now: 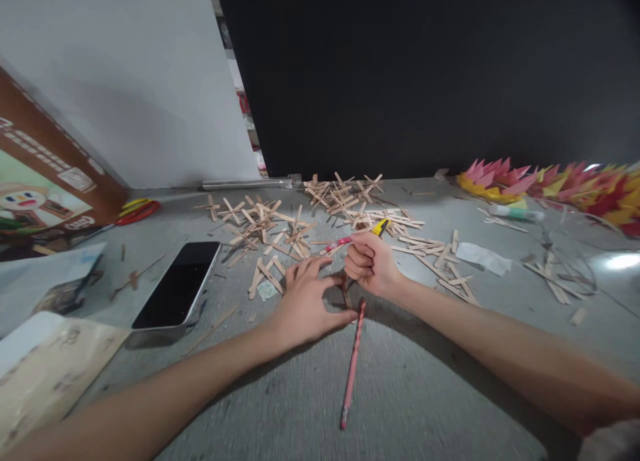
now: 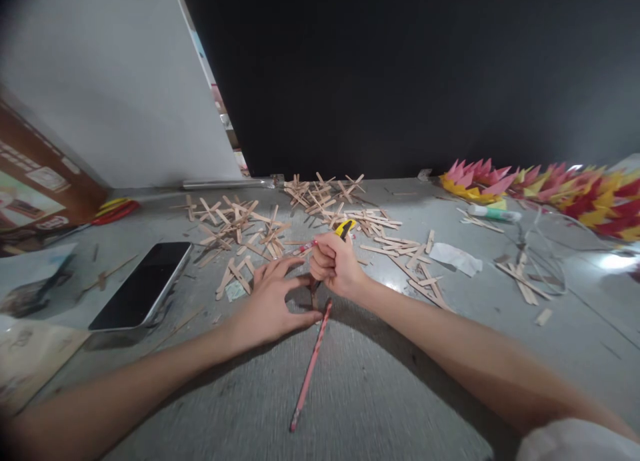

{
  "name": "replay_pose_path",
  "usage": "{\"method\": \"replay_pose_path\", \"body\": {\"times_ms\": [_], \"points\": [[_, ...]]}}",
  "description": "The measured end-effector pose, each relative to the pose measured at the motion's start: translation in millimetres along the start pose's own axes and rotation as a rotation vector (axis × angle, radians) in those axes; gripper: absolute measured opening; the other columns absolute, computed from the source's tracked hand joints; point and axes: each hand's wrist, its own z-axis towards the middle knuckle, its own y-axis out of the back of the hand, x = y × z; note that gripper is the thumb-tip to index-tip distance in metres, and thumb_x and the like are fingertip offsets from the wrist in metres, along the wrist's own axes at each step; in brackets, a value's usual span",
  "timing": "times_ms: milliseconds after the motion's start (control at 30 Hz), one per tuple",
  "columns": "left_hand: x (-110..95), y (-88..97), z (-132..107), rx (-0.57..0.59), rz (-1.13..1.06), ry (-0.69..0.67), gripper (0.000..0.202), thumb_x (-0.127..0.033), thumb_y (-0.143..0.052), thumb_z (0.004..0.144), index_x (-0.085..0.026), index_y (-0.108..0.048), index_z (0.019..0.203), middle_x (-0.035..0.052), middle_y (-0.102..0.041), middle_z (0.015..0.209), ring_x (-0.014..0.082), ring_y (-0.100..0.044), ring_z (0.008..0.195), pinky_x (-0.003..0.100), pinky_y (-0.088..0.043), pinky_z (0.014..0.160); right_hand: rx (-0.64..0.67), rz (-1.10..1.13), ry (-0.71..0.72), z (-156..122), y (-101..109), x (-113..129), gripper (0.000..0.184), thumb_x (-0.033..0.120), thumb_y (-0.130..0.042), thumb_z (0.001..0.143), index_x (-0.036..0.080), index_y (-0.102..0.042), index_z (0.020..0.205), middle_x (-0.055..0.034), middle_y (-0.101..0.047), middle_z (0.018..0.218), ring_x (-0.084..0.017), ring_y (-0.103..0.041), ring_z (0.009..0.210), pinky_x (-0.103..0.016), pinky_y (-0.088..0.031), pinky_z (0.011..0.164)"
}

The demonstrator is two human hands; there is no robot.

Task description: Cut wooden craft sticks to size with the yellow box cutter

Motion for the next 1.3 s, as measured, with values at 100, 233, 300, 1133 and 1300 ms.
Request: {"method": "replay_pose_path", "body": {"times_ms": [100, 233, 300, 1133, 1300], "points": [[-0.6, 0.0, -0.2, -0.001, 0.002, -0.002, 0.053, -0.070, -0.078, 0.075, -0.039, -0.076, 0.118, 0.0072, -0.050, 0.151, 0.0384, -0.038, 0.143, 0.062, -0.031, 0.113, 0.008, -0.005, 0.003, 0.0, 0.9, -0.6, 0.051, 0.029, -0.065, 0.081, 0.023, -0.027, 0.049, 0.0098, -0.024, 0.038, -0.006, -0.014, 0.033, -0.025, -0.015, 0.036], [-1.3, -0.2, 0.0, -0.001, 0.005, 0.001, 0.054, -0.071, -0.078, 0.074, -0.039, -0.076, 0.117, 0.0068, -0.050, 0.151, 0.0393, -0.039, 0.142, 0.062, -0.031, 0.113, 0.022, -0.015, 0.011, -0.4, 1.3, -0.6, 0.051, 0.029, -0.065, 0.082, 0.023, -0.027, 0.048, 0.0098, -0.023, 0.038, -0.006, -0.015, 0.033, -0.025, -0.014, 0.036], [-2.2, 0.0, 0.2, 0.000, 0.009, 0.002, 0.052, -0.071, -0.077, 0.075, -0.039, -0.077, 0.116, 0.0070, -0.050, 0.150, 0.0395, -0.040, 0.141, 0.063, -0.032, 0.113, 0.030, -0.023, 0.015, -0.9, 0.1, 0.0, 0.051, 0.029, -0.065, 0.081, 0.023, -0.027, 0.048, 0.0097, -0.023, 0.038, -0.006, -0.015, 0.033, -0.025, -0.014, 0.036], [-4.0, 8.8, -4.2, 0.003, 0.085, -0.071, 0.046, -0.012, -0.064, 0.074, -0.028, -0.075, 0.116, 0.0082, -0.056, 0.146, 0.0353, -0.043, 0.141, 0.057, -0.031, 0.117, 0.118, -0.172, 0.134, -13.1, -15.4, -9.4, 0.052, 0.032, -0.072, 0.081, 0.023, -0.033, 0.047, 0.0091, -0.027, 0.040, -0.005, -0.019, 0.035, -0.025, -0.017, 0.040], [1.4, 2.4, -5.8, -0.084, 0.040, -0.055, 0.038, -0.003, -0.057, 0.070, -0.023, -0.077, 0.095, 0.0087, -0.066, 0.129, 0.0326, -0.050, 0.133, 0.055, -0.034, 0.114, 0.098, -0.174, 0.155, -13.9, -15.2, -11.3, 0.051, 0.033, -0.073, 0.079, 0.023, -0.033, 0.048, 0.0088, -0.029, 0.040, -0.005, -0.020, 0.035, -0.025, -0.017, 0.040]]}}
